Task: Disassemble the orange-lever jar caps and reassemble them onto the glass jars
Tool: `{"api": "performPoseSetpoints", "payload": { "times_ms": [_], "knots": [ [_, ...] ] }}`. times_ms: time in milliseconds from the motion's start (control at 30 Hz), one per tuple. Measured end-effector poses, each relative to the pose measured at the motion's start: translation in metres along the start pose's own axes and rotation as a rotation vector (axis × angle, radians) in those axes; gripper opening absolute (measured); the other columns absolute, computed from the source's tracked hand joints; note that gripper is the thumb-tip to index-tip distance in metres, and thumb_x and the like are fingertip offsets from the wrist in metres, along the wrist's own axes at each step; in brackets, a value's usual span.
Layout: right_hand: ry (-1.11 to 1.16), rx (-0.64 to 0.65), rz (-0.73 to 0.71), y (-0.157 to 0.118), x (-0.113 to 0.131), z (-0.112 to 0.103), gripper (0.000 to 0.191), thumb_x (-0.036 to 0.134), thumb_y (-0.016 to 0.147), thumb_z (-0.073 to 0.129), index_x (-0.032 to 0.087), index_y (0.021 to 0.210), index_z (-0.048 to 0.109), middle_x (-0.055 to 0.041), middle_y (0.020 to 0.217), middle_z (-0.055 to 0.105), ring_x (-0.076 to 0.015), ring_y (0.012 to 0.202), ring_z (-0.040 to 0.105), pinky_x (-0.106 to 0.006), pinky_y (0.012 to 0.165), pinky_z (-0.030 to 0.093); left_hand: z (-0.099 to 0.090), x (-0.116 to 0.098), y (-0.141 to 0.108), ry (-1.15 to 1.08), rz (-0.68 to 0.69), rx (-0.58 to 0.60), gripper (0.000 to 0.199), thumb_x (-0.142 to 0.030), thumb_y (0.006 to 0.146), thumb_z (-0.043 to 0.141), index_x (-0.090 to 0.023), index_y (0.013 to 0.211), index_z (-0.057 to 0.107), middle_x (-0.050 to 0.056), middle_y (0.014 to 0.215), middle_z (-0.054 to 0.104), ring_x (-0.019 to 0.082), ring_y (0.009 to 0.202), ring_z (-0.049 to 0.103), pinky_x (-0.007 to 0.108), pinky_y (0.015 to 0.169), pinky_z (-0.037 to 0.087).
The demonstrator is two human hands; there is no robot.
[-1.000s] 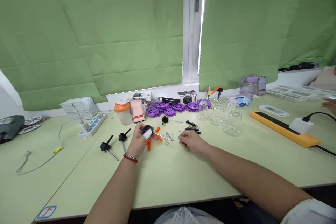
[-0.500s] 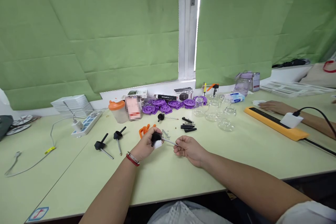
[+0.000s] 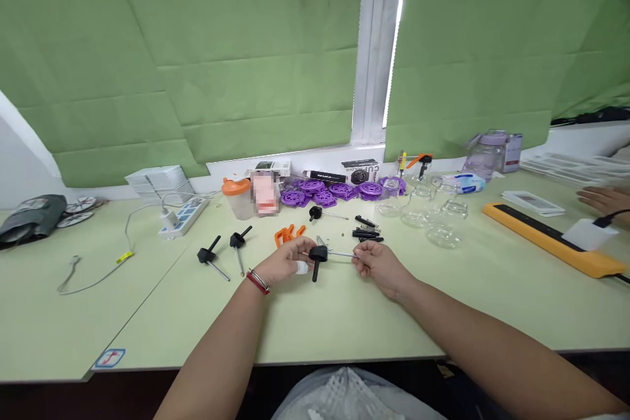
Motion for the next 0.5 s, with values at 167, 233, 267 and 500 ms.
{"api": "performPoseSetpoints", "payload": {
  "times_ms": [167, 233, 267, 500],
  "knots": [
    [0.029, -0.043, -0.039, 0.003, 0.008, -0.008, 0.026, 0.035, 0.066, 0.070, 0.017, 0.072, 0.053, -0.0002, 0.055, 0.059, -0.0085, 0.049, 0.049, -0.021, 0.047, 0.036, -0.053, -0.023, -0.020, -0.026, 0.165, -0.597, 0.023, -0.028, 0.070, 0.063, -0.016, 0.087, 0.054, 0.003, 0.078, 0.062, 0.015, 0.059, 0.062, 0.028, 0.055, 0.048],
    [0.018, -0.038, -0.050, 0.003, 0.009, -0.005, 0.027, 0.037, 0.065, 0.070, 0.017, 0.072, 0.053, -0.0003, 0.055, 0.059, -0.0090, 0.049, 0.049, -0.022, 0.046, 0.035, -0.059, -0.020, -0.021, -0.069, 0.142, -0.632, 0.028, -0.039, 0.075, 0.058, -0.015, 0.089, 0.052, 0.003, 0.073, 0.061, 0.013, 0.051, 0.060, 0.025, 0.046, 0.044],
    [0.006, -0.034, -0.059, 0.003, 0.009, -0.003, 0.028, 0.038, 0.065, 0.070, 0.017, 0.071, 0.053, -0.0003, 0.055, 0.059, -0.0093, 0.049, 0.049, -0.022, 0.046, 0.035, -0.055, -0.015, -0.018, -0.070, 0.100, -0.581, 0.033, -0.044, 0.077, 0.055, -0.015, 0.090, 0.052, 0.003, 0.073, 0.061, 0.014, 0.050, 0.060, 0.025, 0.044, 0.043],
    [-0.116, 0.025, -0.143, -0.003, 0.011, 0.015, 0.026, 0.041, 0.071, 0.063, 0.018, 0.074, 0.053, 0.0019, 0.050, 0.056, -0.0097, 0.044, 0.048, -0.024, 0.046, 0.037, 0.017, 0.016, 0.008, 0.175, -0.115, -0.156, 0.039, -0.049, 0.075, 0.060, -0.022, 0.103, 0.059, 0.001, 0.062, 0.056, 0.014, 0.047, 0.052, 0.027, 0.045, 0.042]
  ]
}}
Point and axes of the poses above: each hand's wrist, its own y-axis towards the middle knuckle, its own z-axis out of the palm, x = y × z, the point moved 6 cm from there along y, towards the middle knuckle
